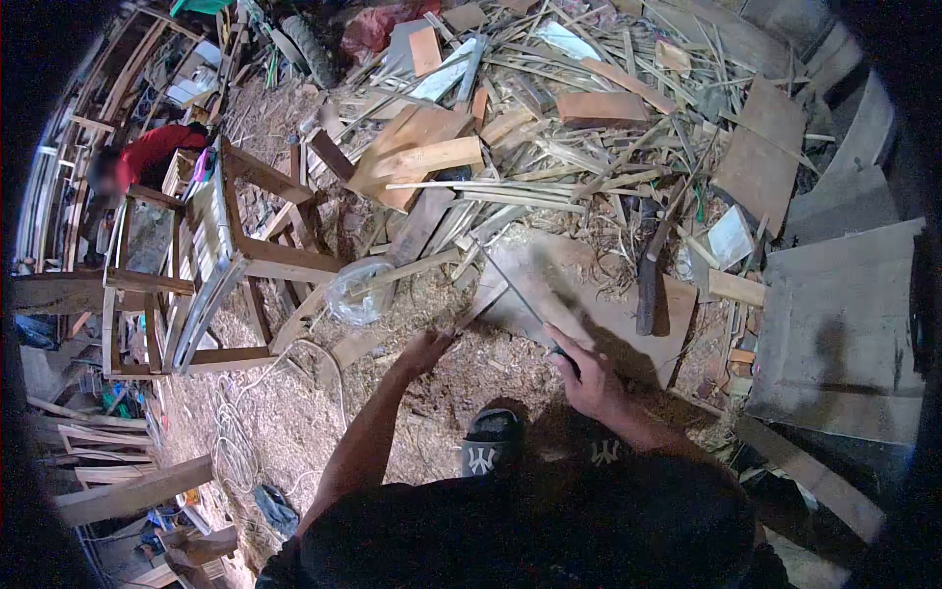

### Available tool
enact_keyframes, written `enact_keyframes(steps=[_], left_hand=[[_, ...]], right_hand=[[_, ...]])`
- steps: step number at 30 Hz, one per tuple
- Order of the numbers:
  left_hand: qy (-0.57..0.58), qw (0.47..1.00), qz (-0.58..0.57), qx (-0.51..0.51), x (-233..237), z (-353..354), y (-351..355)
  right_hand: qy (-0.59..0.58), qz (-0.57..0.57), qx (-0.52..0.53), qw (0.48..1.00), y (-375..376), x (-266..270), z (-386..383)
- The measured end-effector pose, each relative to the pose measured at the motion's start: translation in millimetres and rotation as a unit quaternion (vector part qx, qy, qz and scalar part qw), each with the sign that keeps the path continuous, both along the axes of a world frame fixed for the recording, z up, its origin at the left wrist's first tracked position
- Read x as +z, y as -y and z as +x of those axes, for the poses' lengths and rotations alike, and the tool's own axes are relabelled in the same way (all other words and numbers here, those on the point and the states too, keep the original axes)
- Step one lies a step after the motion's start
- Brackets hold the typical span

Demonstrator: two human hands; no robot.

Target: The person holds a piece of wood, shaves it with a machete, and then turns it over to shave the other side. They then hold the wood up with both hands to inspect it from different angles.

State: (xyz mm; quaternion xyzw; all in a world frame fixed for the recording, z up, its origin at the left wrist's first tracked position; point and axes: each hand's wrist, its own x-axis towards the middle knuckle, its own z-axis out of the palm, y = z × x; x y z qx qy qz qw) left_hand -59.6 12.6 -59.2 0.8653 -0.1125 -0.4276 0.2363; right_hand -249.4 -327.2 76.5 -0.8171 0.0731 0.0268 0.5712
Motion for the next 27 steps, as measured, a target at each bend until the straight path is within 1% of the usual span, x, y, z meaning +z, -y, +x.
enact_keyframes(steps=[2, 3, 4, 5, 6, 7, 8, 9, 11, 12, 13, 14, 15, 16, 18, 19, 21, 22, 23, 24, 25, 26, 27], left_hand=[[-0.006, 1.0, -0.012, 0.015, 2, -1, -2], [-0.011, 0.999, -0.026, 0.027, 3, -2, -2], [-0.007, 0.999, -0.016, 0.05, 3, -4, 0], [-0.007, 0.999, -0.016, 0.05, 5, -6, 1], [0.017, 0.998, -0.038, 0.039, 11, -8, 4], [0.041, 0.997, -0.061, 0.028, 16, -7, 8], [0.042, 0.997, -0.061, 0.028, 22, -4, 10], [0.031, 0.998, -0.048, 0.024, 36, -1, 15], [0.02, 0.999, -0.036, 0.024, 45, 2, 18], [0.02, 1.0, 0.003, 0.008, 41, 4, 16], [0.018, 0.999, 0.043, -0.01, 40, 4, 15], [0.018, 0.999, 0.043, -0.01, 33, 2, 12], [0.018, 0.999, 0.024, 0.016, 7, 0, 1], [0.017, 0.999, 0.005, 0.041, -9, 0, -4], [0.008, 0.998, -0.015, 0.056, -17, -2, -8], [0.003, 0.997, -0.034, 0.07, -7, -3, -3], [-0.018, 0.997, -0.022, 0.075, 10, -1, 1], [-0.008, 0.998, 0.006, 0.057, 15, 0, 3], [0.002, 0.999, 0.031, 0.038, 20, 1, 7], [0.005, 0.999, 0.028, 0.038, 10, 3, 4], [0.025, 0.999, -0.017, 0.041, -12, 3, -4], [0.042, 0.997, -0.057, 0.043, -22, 1, -12], [0.046, 0.997, -0.055, 0.041, -8, 3, -7]], right_hand=[[0.082, 0.009, -0.003, 0.997, -2, 2, 2], [0.081, 0.009, -0.001, 0.997, -1, 1, 3], [-0.042, -0.026, 0.024, 0.999, 0, -1, 4], [-0.163, -0.061, 0.048, 0.984, 0, -3, 5], [-0.162, -0.061, 0.047, 0.984, -3, -7, 2], [-0.114, -0.053, 0.027, 0.992, -7, -13, -1], [-0.067, -0.043, 0.009, 0.997, -9, -18, -3], [-0.069, -0.04, 0.008, 0.997, -11, -18, -2], [-0.014, 0.029, -0.03, 0.999, -9, -17, 2], [0.015, 0.034, -0.031, 0.999, -9, -15, 4], [0.014, 0.033, -0.03, 0.999, -8, -11, 4], [0.045, 0.032, -0.03, 0.998, -8, -6, 4], [0.077, 0.029, -0.03, 0.996, -8, 3, 7], [0.077, 0.027, -0.028, 0.996, -6, 10, 9], [0.076, 0.037, -0.017, 0.996, -6, 18, 7], [0.074, 0.036, -0.013, 0.996, -6, 14, 4], [0.01, 0.034, 0.003, 0.999, -7, 2, -1], [0.011, 0.033, 0.003, 0.999, -10, -3, -2], [-0.058, -0.025, 0.019, 0.998, -12, -6, -3], [-0.125, -0.083, 0.033, 0.988, -13, -9, -2], [-0.122, -0.086, 0.032, 0.988, -11, -13, -1], [-0.065, -0.04, -0.005, 0.997, -14, -17, -3], [-0.005, 0.005, -0.042, 0.999, -15, -22, -2]])
